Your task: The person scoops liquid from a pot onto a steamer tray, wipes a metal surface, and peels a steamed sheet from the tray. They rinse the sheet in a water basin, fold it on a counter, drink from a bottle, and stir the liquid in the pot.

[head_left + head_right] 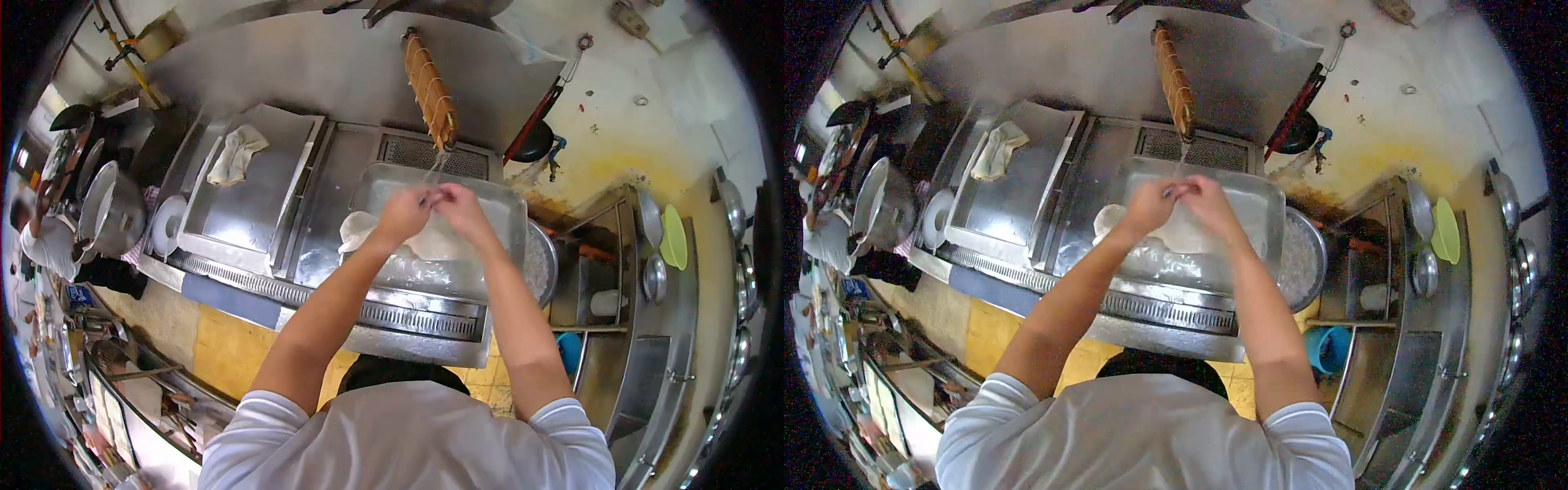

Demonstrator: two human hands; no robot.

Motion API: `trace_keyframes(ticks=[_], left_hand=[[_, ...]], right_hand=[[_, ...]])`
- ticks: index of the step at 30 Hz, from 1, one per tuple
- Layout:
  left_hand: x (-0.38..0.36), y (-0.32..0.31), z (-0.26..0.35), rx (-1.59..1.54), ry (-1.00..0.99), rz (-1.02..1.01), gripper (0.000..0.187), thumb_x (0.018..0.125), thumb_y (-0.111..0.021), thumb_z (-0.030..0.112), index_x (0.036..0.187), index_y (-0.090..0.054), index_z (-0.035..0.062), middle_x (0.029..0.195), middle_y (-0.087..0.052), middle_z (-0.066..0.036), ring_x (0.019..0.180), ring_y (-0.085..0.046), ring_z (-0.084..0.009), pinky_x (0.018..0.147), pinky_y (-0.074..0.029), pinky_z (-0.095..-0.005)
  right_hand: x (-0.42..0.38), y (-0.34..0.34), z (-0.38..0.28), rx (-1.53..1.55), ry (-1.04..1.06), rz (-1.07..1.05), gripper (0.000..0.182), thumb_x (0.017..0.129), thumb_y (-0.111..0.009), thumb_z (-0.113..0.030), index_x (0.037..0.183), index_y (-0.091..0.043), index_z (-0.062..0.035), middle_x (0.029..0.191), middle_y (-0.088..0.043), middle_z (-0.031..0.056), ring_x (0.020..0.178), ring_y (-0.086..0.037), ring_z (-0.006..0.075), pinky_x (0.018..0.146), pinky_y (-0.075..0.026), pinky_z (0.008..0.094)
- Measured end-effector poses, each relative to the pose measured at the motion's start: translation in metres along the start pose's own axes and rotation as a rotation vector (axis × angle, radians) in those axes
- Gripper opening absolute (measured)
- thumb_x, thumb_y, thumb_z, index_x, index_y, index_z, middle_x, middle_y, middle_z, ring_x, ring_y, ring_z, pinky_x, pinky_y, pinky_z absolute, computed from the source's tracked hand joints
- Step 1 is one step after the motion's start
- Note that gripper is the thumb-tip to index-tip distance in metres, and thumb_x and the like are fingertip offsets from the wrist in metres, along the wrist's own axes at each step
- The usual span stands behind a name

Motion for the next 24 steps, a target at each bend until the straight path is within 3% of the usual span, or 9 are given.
trace_keyframes(ticks=[4,8,11,13,15,18,20,22,24], left_hand=[[0.028,0.106,0.051,-0.084,-0.167,0.25,0.013,0.091,-0.069,0.009,0.098,-0.074,0.0001,0.091,-0.076,-0.015,0.086,-0.073,-0.0235,0.08,-0.055,-0.0371],[0.011,0.217,0.007,0.011,0.129,0.6,0.008,0.09,-0.071,0.007,0.094,-0.074,0.0005,0.089,-0.076,-0.01,0.083,-0.069,-0.0175,0.078,-0.054,-0.0309],[0.005,0.16,-0.005,-0.027,-0.073,0.455,0.007,0.088,-0.071,0.006,0.094,-0.073,0.0026,0.088,-0.076,-0.008,0.084,-0.072,-0.019,0.08,-0.055,-0.034],[-0.002,0.102,0.035,0.046,-0.086,0.284,0.016,0.083,-0.066,-0.002,0.095,-0.074,0.0051,0.091,-0.076,-0.009,0.086,-0.073,-0.0215,0.082,-0.056,-0.0352],[-0.002,0.081,0.073,0.101,-0.127,0.204,0.025,0.079,-0.062,-0.007,0.096,-0.075,0.0055,0.093,-0.077,-0.009,0.087,-0.073,-0.0225,0.083,-0.057,-0.0357],[0.006,0.141,0.084,-0.049,-0.178,0.31,0.03,0.076,-0.059,-0.011,0.096,-0.076,0.0044,0.095,-0.078,-0.01,0.087,-0.075,-0.0224,0.082,-0.057,-0.0345],[0.005,0.215,0.041,-0.1,-0.009,0.585,0.029,0.077,-0.058,-0.01,0.096,-0.076,0.0041,0.095,-0.078,-0.01,0.088,-0.074,-0.0208,0.081,-0.057,-0.0338],[-0.001,0.215,0.028,0.004,-0.048,0.575,0.029,0.078,-0.059,-0.01,0.096,-0.076,0.0052,0.096,-0.078,-0.011,0.088,-0.074,-0.0221,0.081,-0.057,-0.0345],[-0.01,0.187,0.024,0.075,-0.055,0.477,0.028,0.08,-0.06,-0.008,0.096,-0.076,0.007,0.096,-0.077,-0.012,0.089,-0.074,-0.0249,0.081,-0.057,-0.0357]], right_hand=[[-0.009,-0.014,0.009,-0.181,-0.104,-0.153,0.024,0.084,-0.059,-0.008,0.101,-0.071,0.0033,0.094,-0.076,0.0178,0.089,-0.072,0.029,0.08,-0.053,0.0415],[-0.03,0.065,0.118,-0.635,-0.09,-0.125,0.027,0.084,-0.061,-0.012,0.105,-0.074,-0.0012,0.101,-0.073,0.0233,0.094,-0.07,0.0397,0.084,-0.054,0.0443],[-0.024,0.066,0.068,-0.74,-0.14,-0.166,0.024,0.084,-0.062,-0.01,0.103,-0.075,-0.0016,0.097,-0.075,0.0203,0.093,-0.072,0.0333,0.084,-0.055,0.0412],[-0.011,0.034,-0.022,-0.142,0.151,0.073,0.023,0.085,-0.061,-0.006,0.103,-0.074,-0.0012,0.096,-0.076,0.0157,0.089,-0.071,0.0247,0.081,-0.054,0.0378],[0.005,-0.018,-0.053,0.223,0.069,-0.047,0.022,0.084,-0.061,-0.008,0.101,-0.072,0.0005,0.101,-0.073,0.0181,0.093,-0.07,0.0268,0.083,-0.054,0.0391],[-0.011,-0.033,-0.007,-0.049,-0.086,-0.218,0.021,0.086,-0.058,-0.008,0.1,-0.071,0.0009,0.099,-0.072,0.0205,0.092,-0.07,0.0306,0.083,-0.054,0.0408],[-0.015,0.02,0.073,-0.44,0.107,-0.053,0.022,0.085,-0.057,-0.008,0.098,-0.072,0.0005,0.092,-0.072,0.0223,0.087,-0.07,0.0357,0.081,-0.055,0.0428],[-0.02,0.06,0.112,-0.738,0.076,-0.07,0.02,0.085,-0.055,-0.004,0.098,-0.07,0.0032,0.092,-0.073,0.0192,0.089,-0.07,0.0241,0.076,-0.054,0.0415],[-0.017,0.058,0.075,-0.599,-0.039,-0.124,0.025,0.082,-0.059,-0.004,0.102,-0.072,-0.0003,0.098,-0.073,0.0211,0.091,-0.07,0.0323,0.082,-0.054,0.0419]])
Point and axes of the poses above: each hand's wrist, its own x-axis towards the middle knuckle, its own y-axis out of the back of the hand, z = x × y, the point moved 9 cm from there along x, towards the middle knuckle
